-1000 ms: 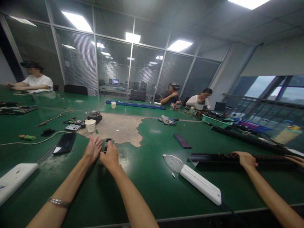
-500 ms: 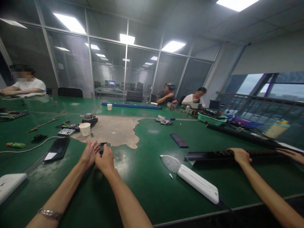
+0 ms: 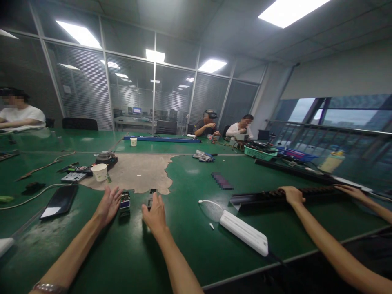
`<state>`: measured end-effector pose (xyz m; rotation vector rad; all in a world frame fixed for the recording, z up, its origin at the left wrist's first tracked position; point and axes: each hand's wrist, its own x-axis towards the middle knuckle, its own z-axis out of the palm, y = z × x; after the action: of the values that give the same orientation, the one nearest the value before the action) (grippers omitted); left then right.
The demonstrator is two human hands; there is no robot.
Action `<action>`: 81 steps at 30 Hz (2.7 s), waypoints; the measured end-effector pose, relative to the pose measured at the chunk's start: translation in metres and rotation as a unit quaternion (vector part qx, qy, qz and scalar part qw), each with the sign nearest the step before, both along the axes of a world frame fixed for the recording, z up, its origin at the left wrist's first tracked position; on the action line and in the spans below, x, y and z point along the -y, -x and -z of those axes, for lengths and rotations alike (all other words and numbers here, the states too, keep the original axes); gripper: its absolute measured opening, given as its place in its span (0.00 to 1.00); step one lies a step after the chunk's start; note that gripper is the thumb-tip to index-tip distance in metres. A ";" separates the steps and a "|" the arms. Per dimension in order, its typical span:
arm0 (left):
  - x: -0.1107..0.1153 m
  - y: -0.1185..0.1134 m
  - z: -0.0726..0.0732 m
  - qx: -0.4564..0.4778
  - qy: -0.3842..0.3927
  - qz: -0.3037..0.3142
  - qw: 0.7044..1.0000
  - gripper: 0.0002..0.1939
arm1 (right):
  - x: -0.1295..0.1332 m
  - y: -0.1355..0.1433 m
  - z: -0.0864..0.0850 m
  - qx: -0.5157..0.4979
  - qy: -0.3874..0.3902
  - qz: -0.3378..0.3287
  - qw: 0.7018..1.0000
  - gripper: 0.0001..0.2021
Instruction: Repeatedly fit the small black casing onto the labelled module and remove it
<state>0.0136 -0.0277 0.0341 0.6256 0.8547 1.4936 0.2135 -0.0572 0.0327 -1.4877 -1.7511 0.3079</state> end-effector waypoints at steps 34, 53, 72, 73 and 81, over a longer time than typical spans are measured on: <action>-0.001 0.011 -0.004 -0.027 0.034 -0.030 0.999 0.42 | 0.006 0.102 -0.025 0.069 0.070 -0.048 0.994 0.28; -0.001 0.007 -0.004 -0.030 0.035 -0.023 0.999 0.38 | -0.010 0.076 -0.060 -0.054 -0.066 -0.021 0.996 0.27; -0.002 0.003 -0.003 -0.033 0.035 -0.013 0.999 0.39 | -0.009 0.036 -0.040 -0.012 -0.053 0.021 0.998 0.12; -0.001 0.003 -0.004 -0.032 0.038 -0.013 0.999 0.39 | -0.008 0.046 -0.044 -0.019 -0.067 0.009 0.998 0.13; 0.003 0.002 -0.010 -0.030 0.050 -0.020 0.998 0.37 | 0.002 0.100 -0.034 0.013 -0.021 -0.043 0.999 0.17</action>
<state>0.0119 -0.0303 0.0446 0.5856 0.9874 1.4651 0.1138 -0.0595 0.0671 -1.3934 -1.8344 0.2957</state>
